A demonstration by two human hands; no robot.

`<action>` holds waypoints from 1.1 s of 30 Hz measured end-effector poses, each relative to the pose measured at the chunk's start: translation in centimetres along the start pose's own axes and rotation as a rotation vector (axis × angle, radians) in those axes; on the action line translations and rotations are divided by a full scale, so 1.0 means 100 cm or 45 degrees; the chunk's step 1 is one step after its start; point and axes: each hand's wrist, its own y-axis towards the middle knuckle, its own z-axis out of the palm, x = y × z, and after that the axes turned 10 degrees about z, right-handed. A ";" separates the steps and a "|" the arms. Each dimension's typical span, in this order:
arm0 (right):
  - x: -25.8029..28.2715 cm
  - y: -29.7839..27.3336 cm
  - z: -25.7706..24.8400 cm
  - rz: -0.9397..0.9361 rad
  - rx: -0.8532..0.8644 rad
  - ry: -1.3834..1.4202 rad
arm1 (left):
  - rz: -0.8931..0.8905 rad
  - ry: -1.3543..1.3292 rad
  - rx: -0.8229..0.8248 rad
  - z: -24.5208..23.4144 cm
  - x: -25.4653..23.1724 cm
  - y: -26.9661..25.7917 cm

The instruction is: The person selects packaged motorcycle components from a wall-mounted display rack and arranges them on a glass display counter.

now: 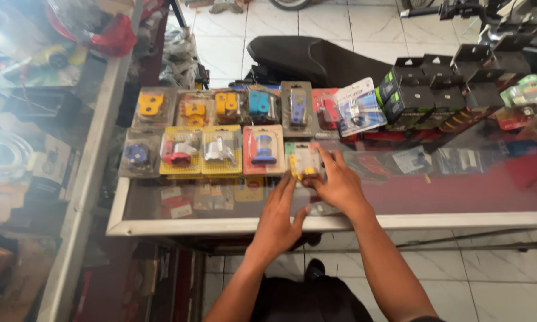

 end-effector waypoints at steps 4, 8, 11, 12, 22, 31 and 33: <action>0.002 0.003 -0.003 -0.038 0.042 0.043 | -0.017 0.005 -0.033 0.003 0.004 0.005; 0.001 0.008 -0.007 -0.071 0.078 0.056 | -0.059 0.012 -0.043 0.006 0.004 0.007; -0.009 0.010 -0.007 -0.094 0.149 0.086 | -0.119 0.047 -0.064 0.007 0.004 0.008; -0.011 0.012 -0.006 -0.101 0.150 0.109 | -0.136 0.031 -0.073 0.008 0.005 0.008; -0.016 0.017 0.004 -0.154 0.028 0.212 | -0.267 -0.031 -0.096 0.007 -0.001 0.012; -0.008 0.013 -0.003 -0.058 0.084 0.210 | -0.241 -0.010 -0.105 0.006 -0.002 0.013; -0.008 0.011 -0.003 -0.053 0.075 0.224 | -0.244 -0.035 -0.105 0.006 -0.002 0.012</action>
